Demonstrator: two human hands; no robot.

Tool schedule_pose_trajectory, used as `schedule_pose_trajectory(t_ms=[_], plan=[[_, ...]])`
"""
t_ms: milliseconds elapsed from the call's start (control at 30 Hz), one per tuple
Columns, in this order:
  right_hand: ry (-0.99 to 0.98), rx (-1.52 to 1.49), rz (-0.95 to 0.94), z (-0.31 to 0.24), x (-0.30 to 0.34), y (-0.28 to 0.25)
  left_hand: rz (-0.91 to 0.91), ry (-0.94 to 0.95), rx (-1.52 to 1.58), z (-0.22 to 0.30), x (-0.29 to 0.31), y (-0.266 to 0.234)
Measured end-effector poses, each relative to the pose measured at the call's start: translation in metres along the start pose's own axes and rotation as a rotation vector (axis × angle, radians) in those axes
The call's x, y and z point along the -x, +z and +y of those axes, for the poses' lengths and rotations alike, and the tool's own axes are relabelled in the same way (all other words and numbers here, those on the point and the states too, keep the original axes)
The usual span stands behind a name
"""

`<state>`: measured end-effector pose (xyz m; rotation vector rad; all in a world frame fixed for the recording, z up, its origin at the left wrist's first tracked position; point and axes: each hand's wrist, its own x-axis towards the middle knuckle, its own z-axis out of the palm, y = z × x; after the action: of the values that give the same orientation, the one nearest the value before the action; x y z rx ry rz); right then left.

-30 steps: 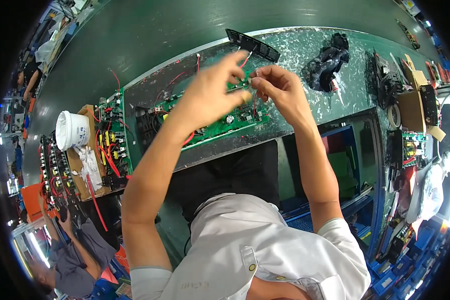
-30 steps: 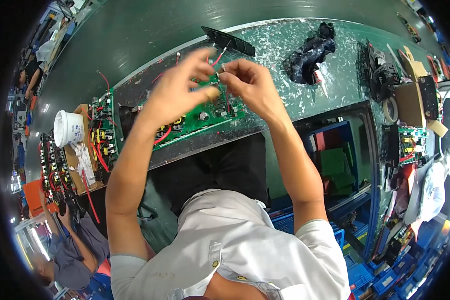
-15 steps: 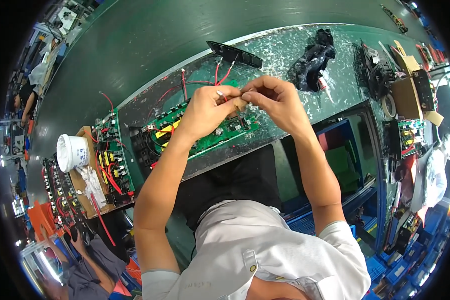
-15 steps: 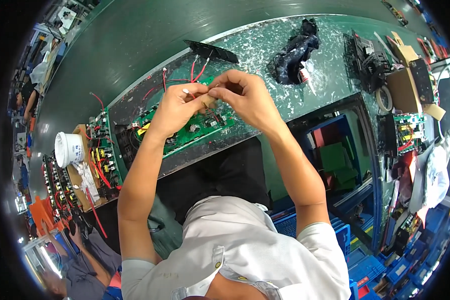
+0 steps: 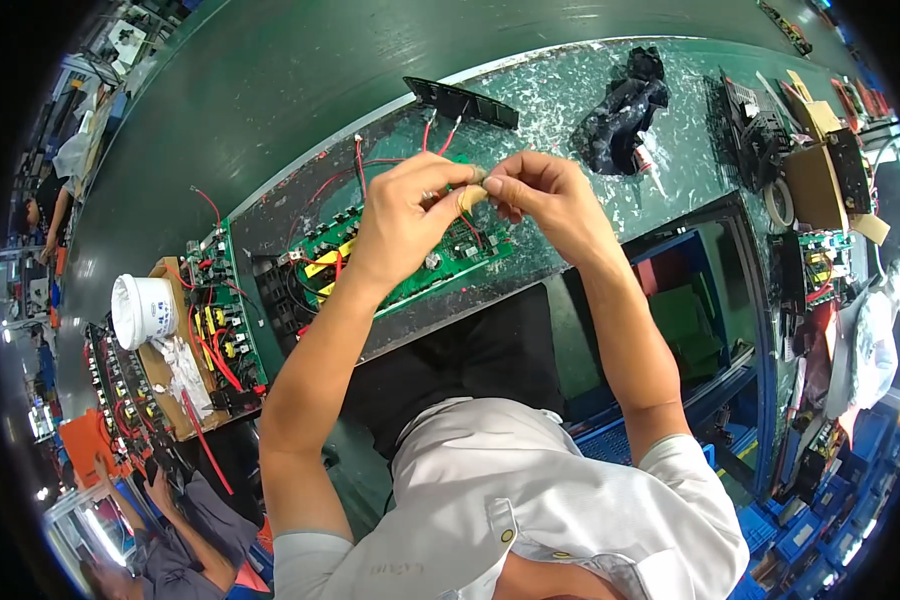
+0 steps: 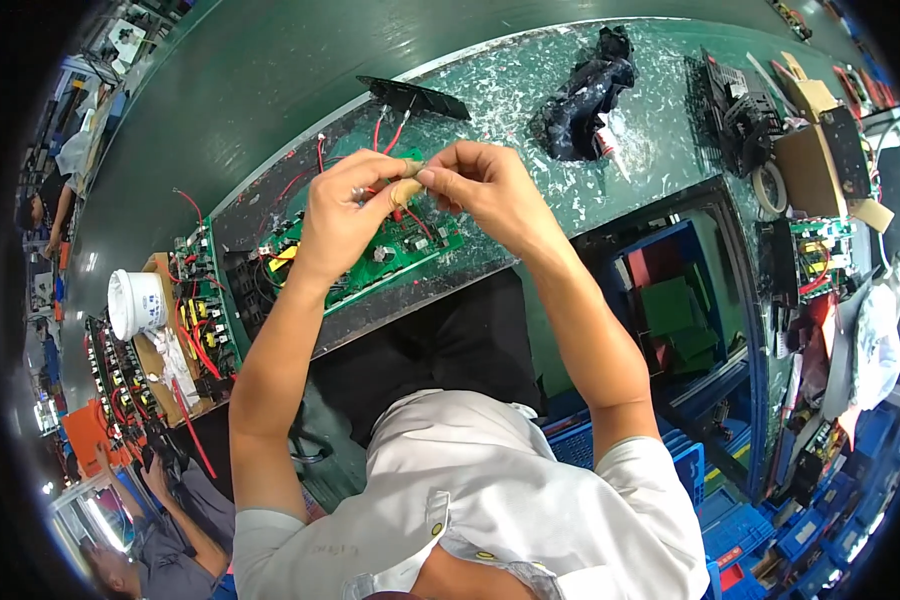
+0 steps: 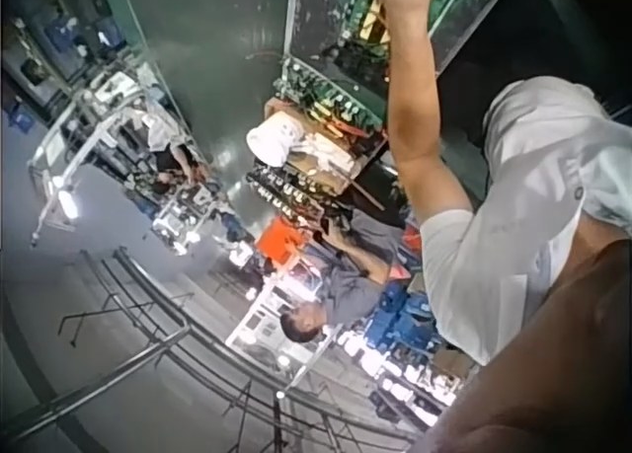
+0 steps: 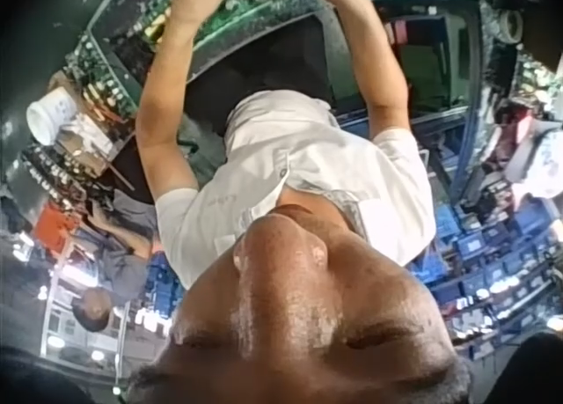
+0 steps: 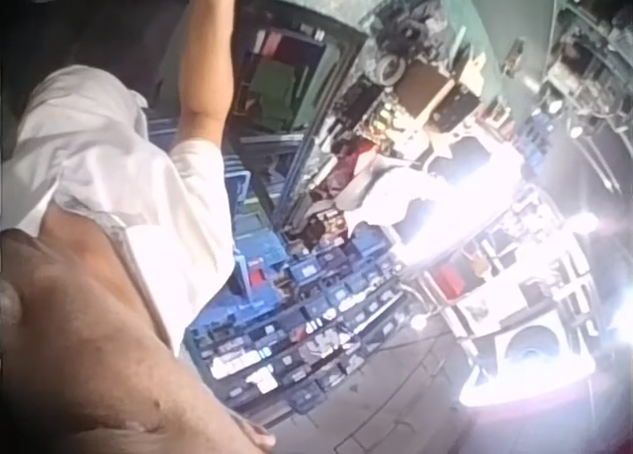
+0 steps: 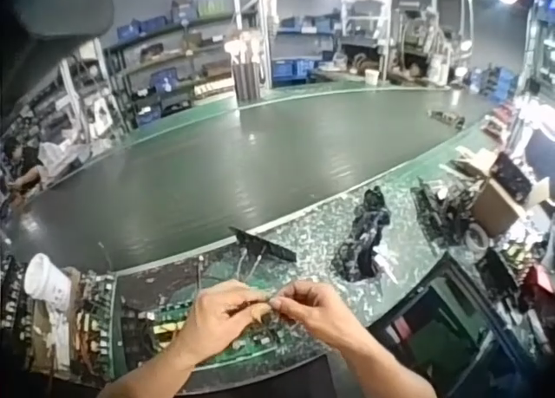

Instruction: Assembling components and protective plastic housings onto printed circuit boards at a factory workstation.

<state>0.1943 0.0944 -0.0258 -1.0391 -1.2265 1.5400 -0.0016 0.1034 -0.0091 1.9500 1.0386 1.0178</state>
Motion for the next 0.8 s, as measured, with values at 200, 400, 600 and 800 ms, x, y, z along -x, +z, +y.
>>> schedule_pose_trajectory(t_ms=[200,400,600,800], plan=[[-0.653,0.722,0.370,-0.029,-0.041,-0.010,0.092,-0.330,0.009,-0.003,0.004,-0.004],[-0.238,0.782,-0.233,-0.006,-0.139,-0.024,0.153,-0.503,0.268,-0.016,-0.002,-0.006],[-0.178,0.566,-0.084,-0.008,-0.060,-0.015,0.231,-0.427,0.147,-0.028,0.005,-0.005],[-0.168,0.333,0.029,0.006,0.004,0.020,0.156,-0.331,0.002,-0.031,0.001,-0.006]])
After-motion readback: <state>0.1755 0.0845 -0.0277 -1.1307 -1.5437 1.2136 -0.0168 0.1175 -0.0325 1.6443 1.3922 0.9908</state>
